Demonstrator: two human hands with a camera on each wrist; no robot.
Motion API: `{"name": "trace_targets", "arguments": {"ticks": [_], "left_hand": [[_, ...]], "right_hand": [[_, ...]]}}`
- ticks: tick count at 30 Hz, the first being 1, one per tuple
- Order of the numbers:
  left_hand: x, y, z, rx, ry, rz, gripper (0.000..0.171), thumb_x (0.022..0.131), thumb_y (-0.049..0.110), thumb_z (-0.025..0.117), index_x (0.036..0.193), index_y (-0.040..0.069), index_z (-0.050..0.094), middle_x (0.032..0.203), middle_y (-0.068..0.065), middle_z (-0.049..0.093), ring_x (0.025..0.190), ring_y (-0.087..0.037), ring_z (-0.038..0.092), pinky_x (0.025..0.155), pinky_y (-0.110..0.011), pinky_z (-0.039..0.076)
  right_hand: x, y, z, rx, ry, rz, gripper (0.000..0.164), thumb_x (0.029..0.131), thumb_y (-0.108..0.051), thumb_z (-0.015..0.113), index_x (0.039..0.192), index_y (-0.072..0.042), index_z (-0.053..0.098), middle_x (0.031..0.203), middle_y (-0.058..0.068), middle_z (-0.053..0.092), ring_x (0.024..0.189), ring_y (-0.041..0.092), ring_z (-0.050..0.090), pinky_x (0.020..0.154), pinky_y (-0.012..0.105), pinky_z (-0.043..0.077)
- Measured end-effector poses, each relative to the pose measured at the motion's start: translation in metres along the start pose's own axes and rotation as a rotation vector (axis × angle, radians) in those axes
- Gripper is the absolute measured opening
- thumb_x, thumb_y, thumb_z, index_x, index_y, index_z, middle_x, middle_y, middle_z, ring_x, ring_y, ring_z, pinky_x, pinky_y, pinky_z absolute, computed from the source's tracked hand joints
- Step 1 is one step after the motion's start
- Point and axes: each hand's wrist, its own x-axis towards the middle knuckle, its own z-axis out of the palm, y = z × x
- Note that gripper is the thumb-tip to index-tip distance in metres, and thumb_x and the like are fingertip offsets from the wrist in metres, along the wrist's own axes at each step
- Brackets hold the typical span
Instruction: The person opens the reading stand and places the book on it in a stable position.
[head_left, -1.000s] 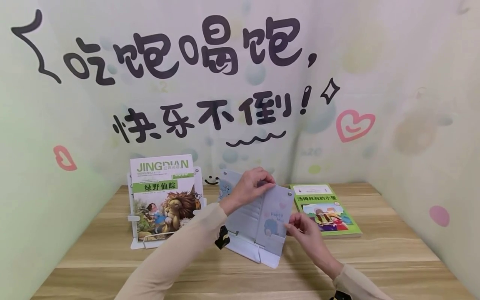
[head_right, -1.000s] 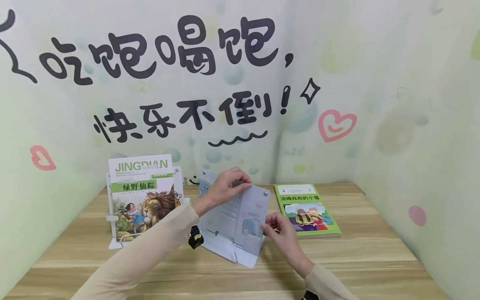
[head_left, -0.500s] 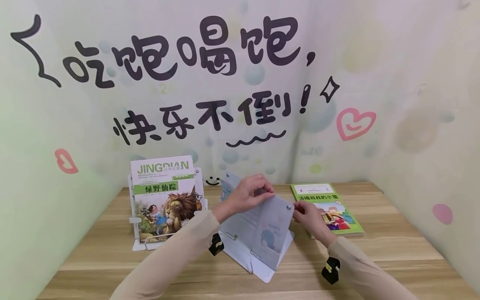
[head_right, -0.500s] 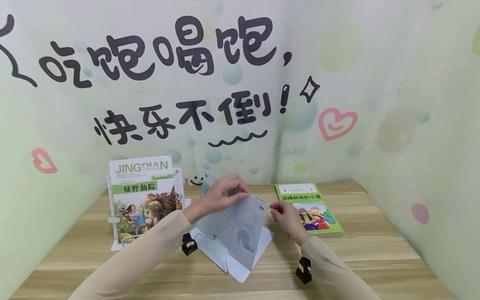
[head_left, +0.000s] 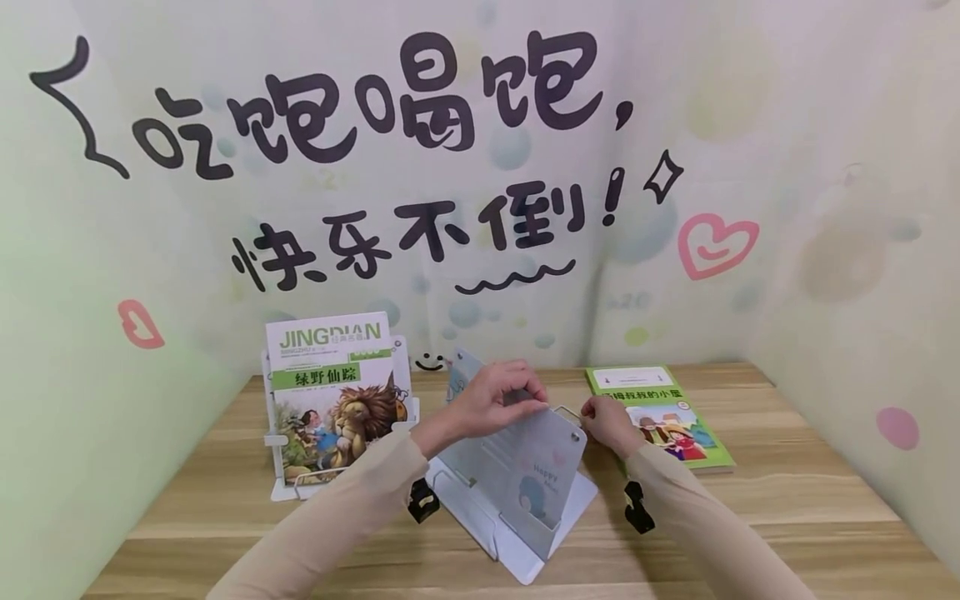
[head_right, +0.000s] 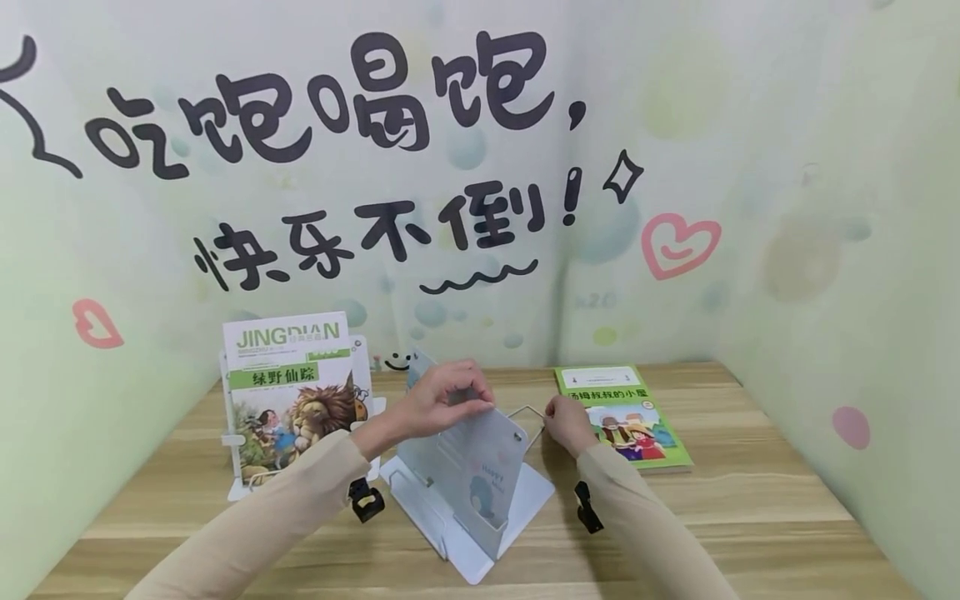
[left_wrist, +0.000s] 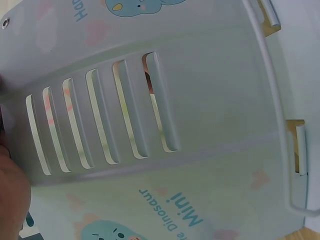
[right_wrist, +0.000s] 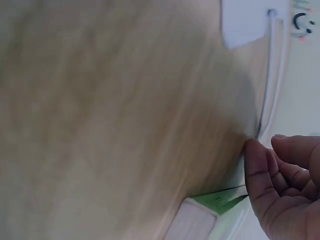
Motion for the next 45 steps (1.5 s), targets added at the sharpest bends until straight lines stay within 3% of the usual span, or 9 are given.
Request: {"name": "trace_targets", "arguments": {"ticks": [9, 16, 20, 22, 26, 30, 35, 40, 45], "left_hand": [[-0.003, 0.001, -0.002, -0.026, -0.015, 0.059, 0.004, 0.086, 0.006, 0.066, 0.085, 0.002, 0.067, 0.086, -0.006, 0.065, 0.079, -0.009, 0.055, 0.068, -0.020, 0.048], [-0.005, 0.002, -0.002, 0.003, -0.028, 0.117, 0.005, 0.086, 0.007, 0.066, 0.083, 0.003, 0.065, 0.084, -0.004, 0.065, 0.079, -0.008, 0.057, 0.069, -0.019, 0.050], [-0.006, 0.002, -0.002, 0.001, -0.041, 0.113, 0.006, 0.087, 0.008, 0.066, 0.083, 0.003, 0.065, 0.084, -0.004, 0.065, 0.079, -0.007, 0.056, 0.070, -0.018, 0.050], [-0.006, 0.003, -0.003, -0.004, -0.044, 0.107, 0.005, 0.086, 0.007, 0.066, 0.083, 0.003, 0.065, 0.084, -0.004, 0.066, 0.078, -0.008, 0.056, 0.069, -0.019, 0.049], [-0.005, 0.003, -0.005, -0.006, -0.046, 0.087, 0.006, 0.086, 0.008, 0.066, 0.084, 0.003, 0.066, 0.084, -0.005, 0.066, 0.077, -0.009, 0.056, 0.068, -0.019, 0.049], [-0.005, 0.001, -0.007, -0.005, -0.047, 0.079, 0.006, 0.086, 0.009, 0.066, 0.085, 0.003, 0.067, 0.085, -0.005, 0.066, 0.080, -0.008, 0.057, 0.070, -0.019, 0.050], [-0.003, -0.005, -0.012, 0.032, -0.035, 0.128, 0.003, 0.085, 0.005, 0.067, 0.086, 0.003, 0.067, 0.086, -0.005, 0.067, 0.083, -0.009, 0.059, 0.072, -0.020, 0.051], [-0.004, -0.017, -0.019, 0.042, 0.002, 0.156, 0.005, 0.087, 0.007, 0.064, 0.087, 0.003, 0.067, 0.087, -0.007, 0.067, 0.084, -0.013, 0.060, 0.073, -0.025, 0.051], [-0.010, -0.029, -0.027, 0.012, 0.050, 0.111, 0.003, 0.087, 0.003, 0.063, 0.086, 0.002, 0.066, 0.089, -0.007, 0.066, 0.087, -0.015, 0.060, 0.077, -0.032, 0.052]], "right_hand": [[0.015, 0.000, 0.007, -0.159, -0.045, 0.034, 0.005, 0.081, 0.000, 0.063, 0.079, 0.003, 0.065, 0.073, 0.011, 0.063, 0.068, 0.022, 0.056, 0.062, 0.034, 0.048], [0.036, 0.025, 0.022, -0.259, -0.004, -0.078, 0.009, 0.079, 0.002, 0.056, 0.070, 0.000, 0.058, 0.065, 0.009, 0.056, 0.059, 0.021, 0.051, 0.054, 0.032, 0.044], [0.024, 0.009, 0.010, -0.279, -0.053, -0.044, 0.009, 0.081, 0.003, 0.054, 0.072, 0.002, 0.056, 0.066, 0.011, 0.053, 0.061, 0.023, 0.050, 0.056, 0.034, 0.044], [0.015, 0.003, 0.005, -0.271, -0.030, -0.083, 0.009, 0.081, 0.003, 0.054, 0.073, 0.002, 0.054, 0.066, 0.011, 0.052, 0.061, 0.023, 0.049, 0.056, 0.035, 0.043], [0.003, -0.002, -0.002, -0.217, 0.043, -0.151, 0.004, 0.083, 0.003, 0.055, 0.080, 0.004, 0.053, 0.073, 0.014, 0.057, 0.068, 0.027, 0.055, 0.061, 0.040, 0.048], [0.003, 0.002, -0.006, -0.145, 0.095, -0.154, 0.003, 0.083, 0.004, 0.057, 0.085, 0.007, 0.056, 0.079, 0.017, 0.061, 0.073, 0.030, 0.059, 0.067, 0.043, 0.050], [0.004, 0.012, -0.010, -0.049, 0.152, -0.148, 0.003, 0.084, 0.006, 0.055, 0.083, 0.008, 0.057, 0.076, 0.017, 0.061, 0.064, 0.024, 0.058, 0.060, 0.038, 0.050], [0.005, 0.016, -0.013, 0.187, 0.112, -0.014, 0.010, 0.089, 0.005, 0.046, 0.092, 0.012, 0.052, 0.077, 0.020, 0.057, 0.051, 0.017, 0.059, 0.049, 0.029, 0.051], [0.000, 0.014, -0.017, 0.461, 0.088, 0.120, 0.020, 0.094, 0.000, 0.039, 0.105, 0.014, 0.047, 0.088, 0.025, 0.055, 0.056, 0.014, 0.060, 0.055, 0.030, 0.056]]}}
